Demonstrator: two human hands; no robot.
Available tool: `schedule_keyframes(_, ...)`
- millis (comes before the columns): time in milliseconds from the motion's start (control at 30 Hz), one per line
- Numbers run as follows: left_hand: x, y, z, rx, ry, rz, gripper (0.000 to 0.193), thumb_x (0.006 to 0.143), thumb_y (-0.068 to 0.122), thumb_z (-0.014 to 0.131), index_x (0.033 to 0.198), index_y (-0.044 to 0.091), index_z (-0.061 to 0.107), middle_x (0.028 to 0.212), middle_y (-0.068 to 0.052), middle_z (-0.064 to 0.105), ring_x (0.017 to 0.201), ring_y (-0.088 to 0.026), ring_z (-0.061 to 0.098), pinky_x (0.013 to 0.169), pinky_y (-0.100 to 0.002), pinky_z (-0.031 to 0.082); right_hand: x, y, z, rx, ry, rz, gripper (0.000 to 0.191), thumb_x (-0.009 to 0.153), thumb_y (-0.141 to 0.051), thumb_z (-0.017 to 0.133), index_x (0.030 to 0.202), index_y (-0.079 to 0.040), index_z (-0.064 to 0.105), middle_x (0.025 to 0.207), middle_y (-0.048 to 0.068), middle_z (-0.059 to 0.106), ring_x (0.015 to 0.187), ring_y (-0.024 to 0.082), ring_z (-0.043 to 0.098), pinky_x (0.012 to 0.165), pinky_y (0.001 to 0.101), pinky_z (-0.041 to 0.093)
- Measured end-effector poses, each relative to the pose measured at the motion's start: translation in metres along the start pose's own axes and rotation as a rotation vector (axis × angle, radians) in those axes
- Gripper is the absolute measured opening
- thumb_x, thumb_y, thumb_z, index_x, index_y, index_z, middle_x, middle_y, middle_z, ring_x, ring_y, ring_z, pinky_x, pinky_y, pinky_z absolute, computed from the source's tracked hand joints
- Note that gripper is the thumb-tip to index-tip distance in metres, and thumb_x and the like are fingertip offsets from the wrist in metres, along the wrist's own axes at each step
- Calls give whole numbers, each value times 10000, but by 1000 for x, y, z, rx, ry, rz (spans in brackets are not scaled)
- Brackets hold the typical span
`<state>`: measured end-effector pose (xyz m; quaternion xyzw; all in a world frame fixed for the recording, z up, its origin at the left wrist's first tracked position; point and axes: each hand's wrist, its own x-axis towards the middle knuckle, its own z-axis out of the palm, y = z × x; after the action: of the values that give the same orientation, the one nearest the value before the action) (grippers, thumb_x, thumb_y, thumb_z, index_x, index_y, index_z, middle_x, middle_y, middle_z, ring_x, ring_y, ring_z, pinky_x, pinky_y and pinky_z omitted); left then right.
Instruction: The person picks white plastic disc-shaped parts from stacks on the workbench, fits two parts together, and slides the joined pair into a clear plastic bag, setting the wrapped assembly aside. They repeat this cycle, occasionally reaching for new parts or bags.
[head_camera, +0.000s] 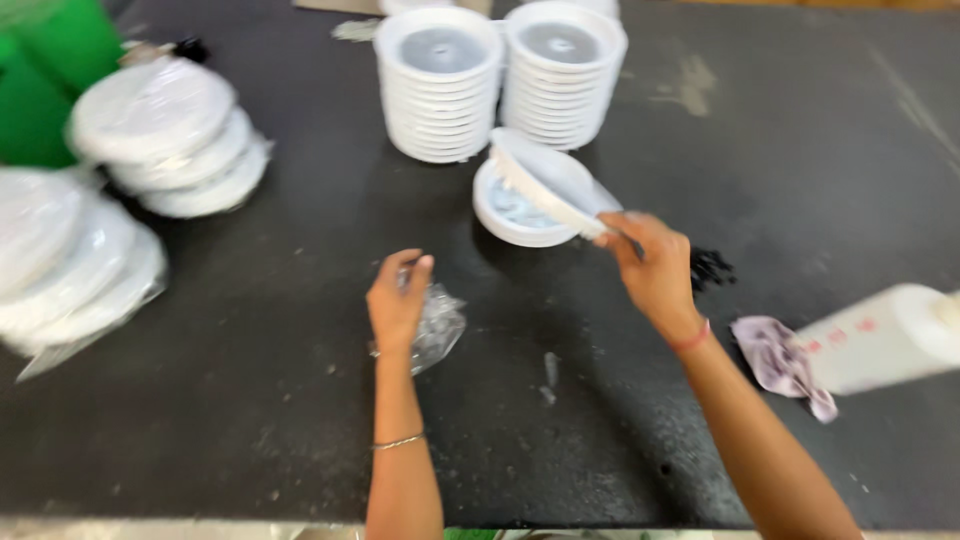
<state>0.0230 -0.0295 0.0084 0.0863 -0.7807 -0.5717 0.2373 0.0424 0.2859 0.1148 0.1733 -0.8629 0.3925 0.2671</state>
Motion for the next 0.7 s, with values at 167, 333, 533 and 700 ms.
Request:
schedule_keyframes(167,0,-9,-5,-94,38,-8,314,912,316,757,1100,65,731,876,-68,745,820,-161,705,799,-325,555,42,20,56,-482,-29,-411,269,832,58,643,1041,-83,738,1001,63,737,957,285,683,787,403,548)
schedule_keyframes(333,7,-13,-12,-72,225,42,376,930,313,784,1213,85,690,1054,-94,637,1004,-223,640,917,-349,518,42,50,90,-545,-77,-415,266,839,22,623,1047,-100,734,1001,45,738,971,265,687,810,398,555)
schedule_keyframes(533,5,-12,-15,-45,186,160,824,804,217,826,1511,126,414,1471,-146,345,1371,-339,386,1129,-486,378,31,54,105,-544,-105,-395,236,893,-8,633,1091,-92,730,1030,49,741,971,259,689,815,394,557)
schedule_keyframes(700,1,-10,-12,252,78,92,922,719,173,830,1530,179,390,1530,-115,339,1379,-356,359,1128,-514,303,28,37,93,-473,-166,-328,300,846,-34,638,1130,-74,726,1107,85,734,1032,294,671,879,425,533)
